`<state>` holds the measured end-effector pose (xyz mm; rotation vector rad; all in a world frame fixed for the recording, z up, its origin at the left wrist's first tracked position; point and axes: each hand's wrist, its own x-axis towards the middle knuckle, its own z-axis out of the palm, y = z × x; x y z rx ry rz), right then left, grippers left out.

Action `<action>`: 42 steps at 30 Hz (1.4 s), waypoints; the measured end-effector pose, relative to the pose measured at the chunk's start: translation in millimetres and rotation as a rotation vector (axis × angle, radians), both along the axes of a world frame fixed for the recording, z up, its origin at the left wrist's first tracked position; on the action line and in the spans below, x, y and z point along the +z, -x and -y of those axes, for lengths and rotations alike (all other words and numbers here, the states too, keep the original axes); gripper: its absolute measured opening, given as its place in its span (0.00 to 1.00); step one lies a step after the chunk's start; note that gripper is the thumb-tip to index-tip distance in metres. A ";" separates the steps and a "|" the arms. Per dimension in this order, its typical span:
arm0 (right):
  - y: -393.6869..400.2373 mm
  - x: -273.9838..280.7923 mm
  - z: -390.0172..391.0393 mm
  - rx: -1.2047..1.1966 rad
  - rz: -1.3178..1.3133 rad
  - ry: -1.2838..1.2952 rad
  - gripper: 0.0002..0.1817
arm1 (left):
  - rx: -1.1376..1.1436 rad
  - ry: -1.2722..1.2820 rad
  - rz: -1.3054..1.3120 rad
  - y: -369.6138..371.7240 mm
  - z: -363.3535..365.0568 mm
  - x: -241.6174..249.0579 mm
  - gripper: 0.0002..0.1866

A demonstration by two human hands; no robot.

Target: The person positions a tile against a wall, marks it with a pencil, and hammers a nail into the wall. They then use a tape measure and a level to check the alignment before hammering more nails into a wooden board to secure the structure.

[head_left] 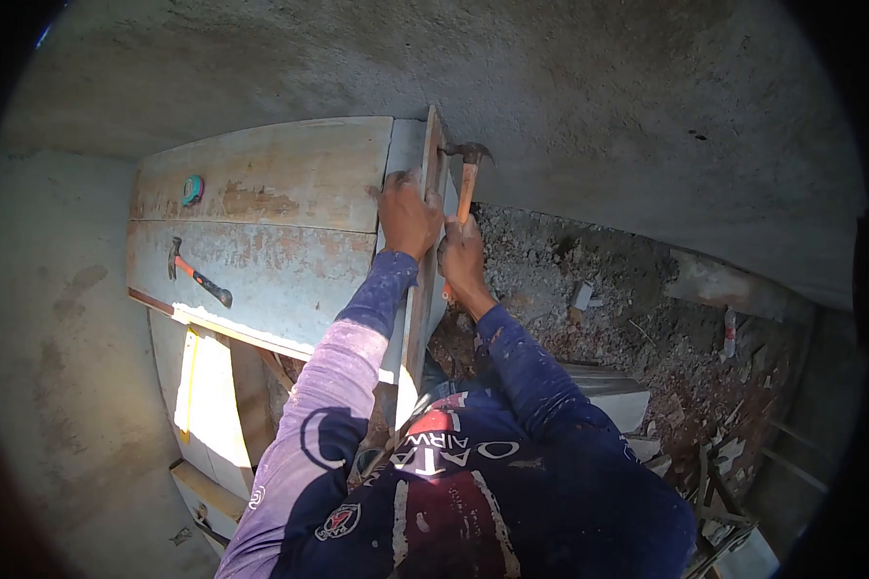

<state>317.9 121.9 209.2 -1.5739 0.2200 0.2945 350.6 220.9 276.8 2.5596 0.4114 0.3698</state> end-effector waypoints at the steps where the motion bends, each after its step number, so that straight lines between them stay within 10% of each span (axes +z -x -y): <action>1: -3.3 -1.5 2.1 0.002 -0.099 -0.019 0.17 | 0.007 -0.024 0.005 -1.6 -0.3 2.4 0.21; 4: 4.1 -4.1 -13.4 -0.242 -0.034 -0.043 0.18 | 0.021 -0.011 -0.038 -1.4 0.4 5.9 0.21; 7: -7.0 1.1 2.0 0.115 -0.160 -0.009 0.18 | 0.016 0.006 -0.022 -0.9 -0.6 1.7 0.22; 14: -12.9 26.7 2.2 0.140 -0.373 -0.179 0.17 | 0.014 -0.048 -0.042 -3.9 1.3 3.8 0.23; 16: -1.2 7.5 -12.2 -0.165 -0.043 -0.078 0.16 | 0.025 0.030 -0.035 -0.6 -0.1 2.2 0.23; 42: -6.4 20.5 2.2 0.054 -0.300 -0.313 0.11 | 0.045 0.039 0.001 -4.5 2.1 -1.9 0.22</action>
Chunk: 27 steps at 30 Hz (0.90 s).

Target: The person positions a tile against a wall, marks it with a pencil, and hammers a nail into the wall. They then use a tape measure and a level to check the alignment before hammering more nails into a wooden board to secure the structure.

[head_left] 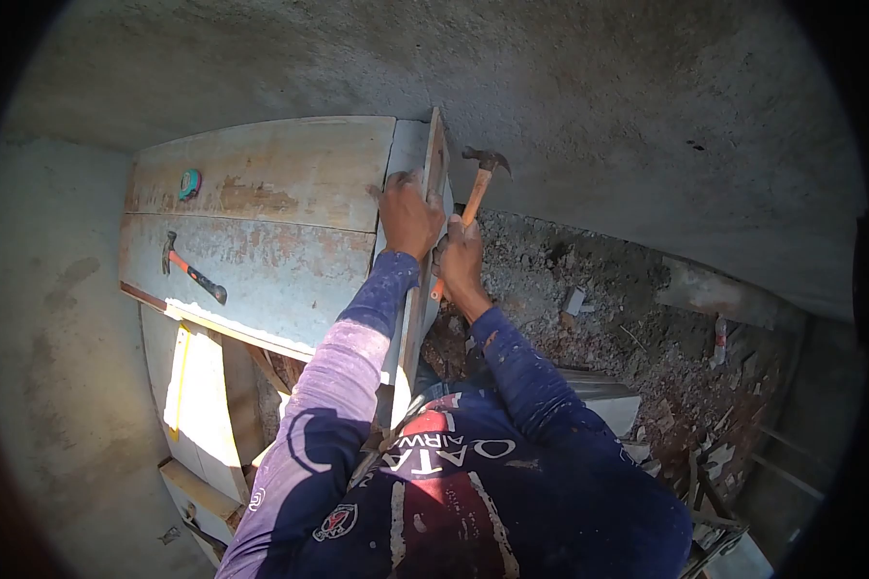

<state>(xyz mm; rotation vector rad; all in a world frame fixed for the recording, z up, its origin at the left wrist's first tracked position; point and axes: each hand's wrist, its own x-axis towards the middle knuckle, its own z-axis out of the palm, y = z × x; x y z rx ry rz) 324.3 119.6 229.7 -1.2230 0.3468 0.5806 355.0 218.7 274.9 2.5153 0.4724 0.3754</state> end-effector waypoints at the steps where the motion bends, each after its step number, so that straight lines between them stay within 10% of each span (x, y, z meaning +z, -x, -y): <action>1: 2.2 -0.1 -4.4 -0.076 0.006 0.002 0.12 | 0.006 -0.035 -0.011 1.4 -0.7 0.3 0.22; 17: 16.1 17.4 28.0 0.003 -0.124 -0.069 0.11 | -0.052 0.008 -0.097 10.5 -11.5 16.9 0.24; 27: 86.5 27.7 85.4 0.270 -0.075 0.132 0.14 | 0.302 0.326 0.185 239.8 -21.6 90.0 0.15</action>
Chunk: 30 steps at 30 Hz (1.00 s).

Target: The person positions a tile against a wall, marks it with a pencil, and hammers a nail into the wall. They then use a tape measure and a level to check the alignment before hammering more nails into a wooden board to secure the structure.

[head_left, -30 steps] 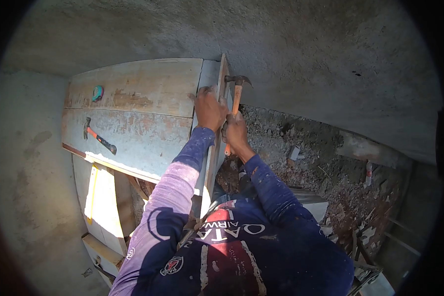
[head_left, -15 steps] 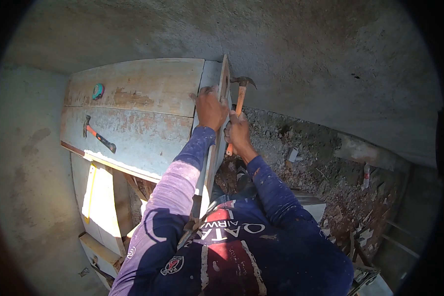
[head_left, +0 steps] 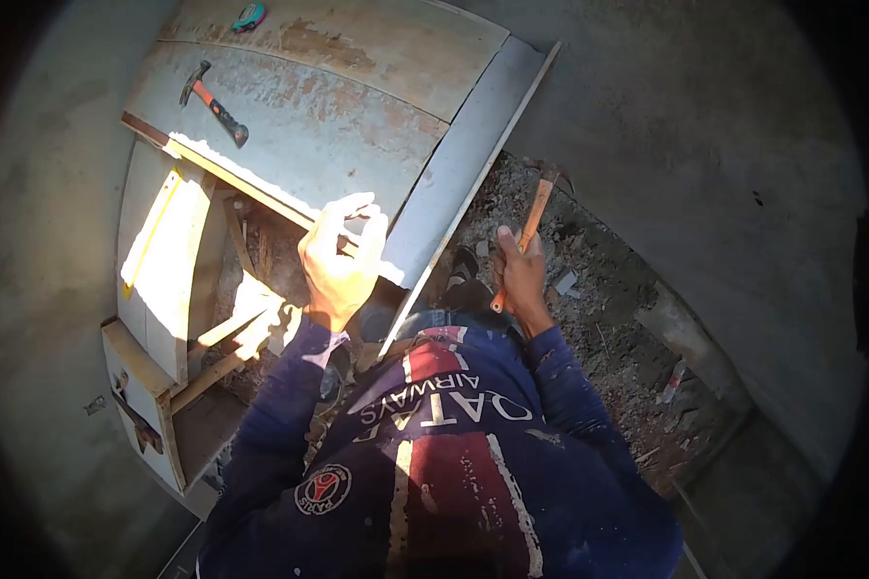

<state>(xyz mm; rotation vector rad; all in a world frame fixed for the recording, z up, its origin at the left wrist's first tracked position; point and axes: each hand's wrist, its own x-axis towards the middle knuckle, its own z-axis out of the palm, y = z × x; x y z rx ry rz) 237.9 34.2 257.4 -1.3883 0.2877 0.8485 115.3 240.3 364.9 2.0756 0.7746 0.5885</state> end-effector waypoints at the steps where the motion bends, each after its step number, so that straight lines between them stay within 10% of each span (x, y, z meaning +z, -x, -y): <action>1: 6.0 2.9 0.3 0.009 -0.006 -0.007 0.14 | 0.022 0.061 0.002 23.9 3.7 -0.6 0.14; 14: 30.2 23.7 8.6 0.086 0.078 0.115 0.13 | 0.065 0.529 0.006 164.7 77.3 -59.0 0.22; 22: 19.2 59.2 2.2 0.157 0.676 0.121 0.13 | 0.381 0.298 -0.029 223.9 75.2 -89.7 0.11; 29: 31.9 96.6 -132.1 0.652 1.107 0.470 0.16 | 0.445 0.763 -0.025 280.5 29.8 -152.2 0.12; 30: 35.2 88.3 -154.1 0.676 1.117 0.614 0.18 | 0.416 0.443 0.049 293.6 25.0 -177.1 0.11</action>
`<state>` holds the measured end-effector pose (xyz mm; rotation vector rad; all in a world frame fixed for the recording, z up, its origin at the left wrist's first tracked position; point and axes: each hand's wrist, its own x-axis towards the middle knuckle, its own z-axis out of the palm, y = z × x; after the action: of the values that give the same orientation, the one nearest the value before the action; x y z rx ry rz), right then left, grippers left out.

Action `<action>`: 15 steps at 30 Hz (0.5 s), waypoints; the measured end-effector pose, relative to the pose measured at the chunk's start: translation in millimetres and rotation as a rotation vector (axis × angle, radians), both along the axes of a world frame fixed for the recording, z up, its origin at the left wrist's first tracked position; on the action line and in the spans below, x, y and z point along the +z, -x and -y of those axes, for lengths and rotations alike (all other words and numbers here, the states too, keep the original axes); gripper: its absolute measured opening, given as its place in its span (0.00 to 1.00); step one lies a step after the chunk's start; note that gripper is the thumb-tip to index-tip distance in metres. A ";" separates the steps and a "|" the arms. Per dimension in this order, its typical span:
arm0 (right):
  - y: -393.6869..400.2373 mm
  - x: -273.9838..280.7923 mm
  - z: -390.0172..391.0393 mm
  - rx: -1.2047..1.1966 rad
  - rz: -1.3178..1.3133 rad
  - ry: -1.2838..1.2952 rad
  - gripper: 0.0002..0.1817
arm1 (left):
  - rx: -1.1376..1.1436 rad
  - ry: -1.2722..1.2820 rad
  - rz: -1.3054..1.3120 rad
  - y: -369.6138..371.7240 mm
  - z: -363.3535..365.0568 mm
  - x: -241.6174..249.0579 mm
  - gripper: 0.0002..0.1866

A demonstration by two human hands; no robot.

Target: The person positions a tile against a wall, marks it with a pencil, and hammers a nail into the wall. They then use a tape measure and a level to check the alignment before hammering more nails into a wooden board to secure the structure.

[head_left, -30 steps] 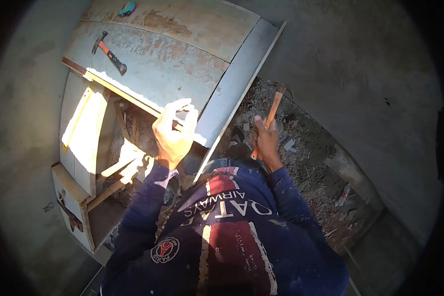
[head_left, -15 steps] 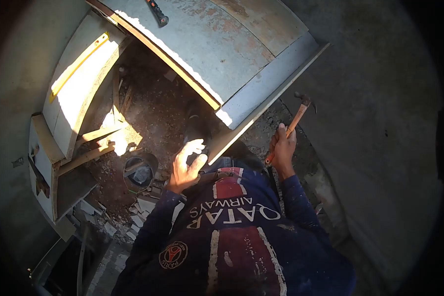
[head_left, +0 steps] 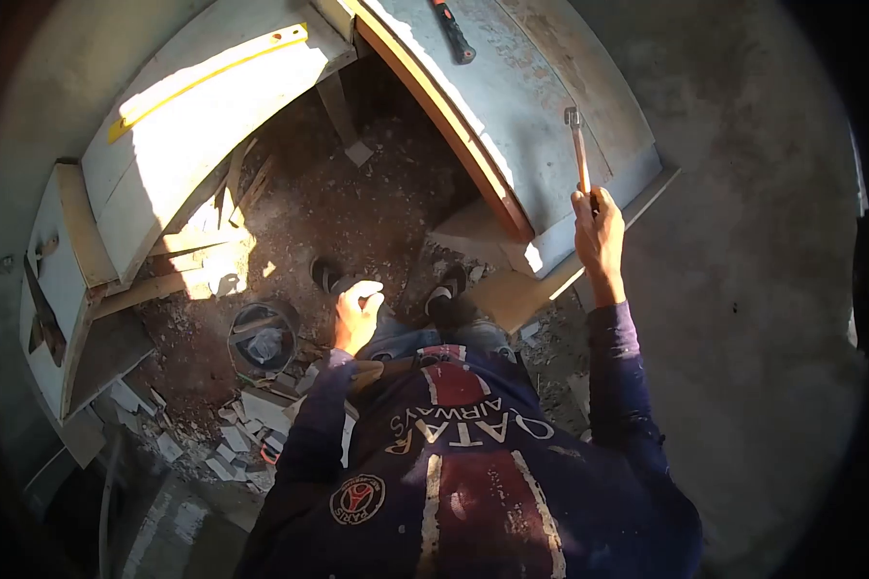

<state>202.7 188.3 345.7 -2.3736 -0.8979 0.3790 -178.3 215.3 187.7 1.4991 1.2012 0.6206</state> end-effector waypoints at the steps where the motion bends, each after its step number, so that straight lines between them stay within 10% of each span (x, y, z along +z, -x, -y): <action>1: -3.0 -14.3 -18.0 0.027 0.106 0.017 0.18 | 0.023 -0.004 0.000 16.1 -3.6 -17.6 0.10; 7: -2.6 -54.9 -87.6 -0.136 0.324 0.246 0.19 | 0.308 0.215 -0.277 206.3 -12.6 -73.7 0.10; 10: -23.2 -65.7 -94.5 -0.030 0.652 0.482 0.33 | 0.497 0.394 -0.439 290.5 24.4 -100.8 0.13; 15: -65.7 -79.5 -101.4 0.361 0.794 0.593 0.27 | 0.555 0.667 -0.521 347.5 82.0 -187.3 0.15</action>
<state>268.4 289.7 266.2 -2.9505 -1.7859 -0.2444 -525.8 133.3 0.4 0.7608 2.0172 0.1261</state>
